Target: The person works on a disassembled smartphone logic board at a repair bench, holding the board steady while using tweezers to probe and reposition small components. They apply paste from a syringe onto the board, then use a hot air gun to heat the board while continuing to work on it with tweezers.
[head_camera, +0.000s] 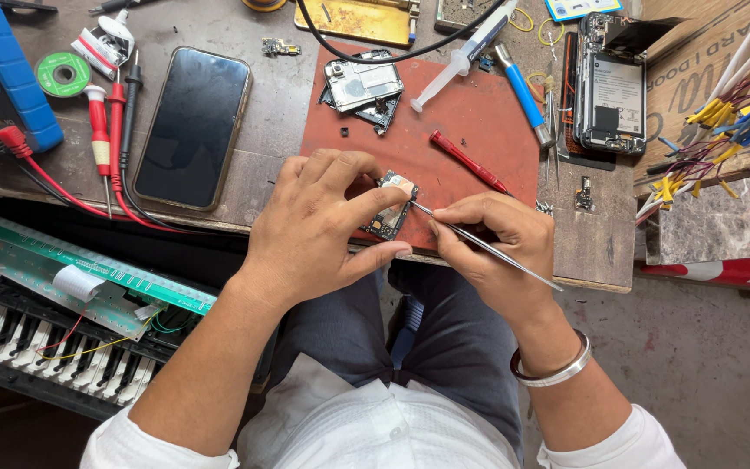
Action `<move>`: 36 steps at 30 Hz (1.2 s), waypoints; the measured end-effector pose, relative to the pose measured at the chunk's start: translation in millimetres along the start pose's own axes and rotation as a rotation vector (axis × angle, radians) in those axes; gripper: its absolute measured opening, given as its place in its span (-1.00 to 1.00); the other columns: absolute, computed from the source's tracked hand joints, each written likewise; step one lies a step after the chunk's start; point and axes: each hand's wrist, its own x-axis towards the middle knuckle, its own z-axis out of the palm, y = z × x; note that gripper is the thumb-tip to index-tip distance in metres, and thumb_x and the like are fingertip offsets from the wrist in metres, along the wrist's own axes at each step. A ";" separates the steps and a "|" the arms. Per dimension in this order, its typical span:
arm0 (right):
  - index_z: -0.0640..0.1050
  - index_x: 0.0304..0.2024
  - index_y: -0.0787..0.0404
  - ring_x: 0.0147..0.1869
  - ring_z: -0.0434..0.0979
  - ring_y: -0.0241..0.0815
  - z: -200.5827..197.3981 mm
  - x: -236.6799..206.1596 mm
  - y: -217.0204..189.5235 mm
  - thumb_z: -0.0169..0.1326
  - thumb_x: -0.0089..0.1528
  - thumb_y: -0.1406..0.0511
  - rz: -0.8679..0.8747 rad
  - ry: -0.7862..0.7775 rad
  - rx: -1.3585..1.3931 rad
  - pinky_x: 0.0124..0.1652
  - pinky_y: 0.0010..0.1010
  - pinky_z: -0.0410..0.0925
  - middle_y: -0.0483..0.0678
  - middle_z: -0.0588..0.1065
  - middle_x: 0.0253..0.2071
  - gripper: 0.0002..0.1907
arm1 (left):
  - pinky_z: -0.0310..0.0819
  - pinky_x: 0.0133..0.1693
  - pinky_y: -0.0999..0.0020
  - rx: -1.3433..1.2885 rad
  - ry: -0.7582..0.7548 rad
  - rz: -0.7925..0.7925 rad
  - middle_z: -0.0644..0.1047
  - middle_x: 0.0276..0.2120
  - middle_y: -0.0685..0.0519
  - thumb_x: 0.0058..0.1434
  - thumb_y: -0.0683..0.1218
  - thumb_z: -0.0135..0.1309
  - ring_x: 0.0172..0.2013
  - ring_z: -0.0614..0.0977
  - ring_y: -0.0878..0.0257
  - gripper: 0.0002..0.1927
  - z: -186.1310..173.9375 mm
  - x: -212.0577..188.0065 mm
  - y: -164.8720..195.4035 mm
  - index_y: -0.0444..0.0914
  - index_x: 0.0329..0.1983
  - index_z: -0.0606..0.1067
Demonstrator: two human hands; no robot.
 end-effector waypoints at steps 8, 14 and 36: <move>0.66 -0.27 0.32 -0.25 0.66 -0.28 -1.6 1.2 0.9 0.25 0.12 0.50 -0.022 -0.017 -0.004 -0.26 -0.53 0.48 -0.01 0.63 -0.29 -0.88 | 0.23 0.09 0.10 0.068 -0.007 0.007 0.43 0.00 0.09 0.21 0.32 0.18 0.06 0.45 0.14 -0.51 1.7 0.4 0.9 0.07 0.13 0.54; 0.66 -0.27 0.32 -0.25 0.66 -0.28 -1.8 0.3 0.9 0.25 0.13 0.50 -0.024 -0.012 -0.001 -0.25 -0.53 0.48 0.00 0.63 -0.29 -0.88 | 0.24 0.08 0.12 0.087 0.007 0.014 0.43 0.01 0.11 0.26 0.30 0.15 0.07 0.45 0.16 -0.56 3.3 0.4 1.0 0.07 0.12 0.55; 0.66 -0.26 0.32 -0.28 0.63 -0.34 -2.9 -1.3 5.0 0.26 0.14 0.50 0.011 0.007 0.038 -0.27 -0.57 0.45 -0.02 0.63 -0.29 -0.88 | 0.25 0.09 0.11 0.077 0.001 0.003 0.45 -0.01 0.12 0.27 0.27 0.15 0.06 0.46 0.16 -0.56 4.1 0.5 0.1 0.08 0.16 0.54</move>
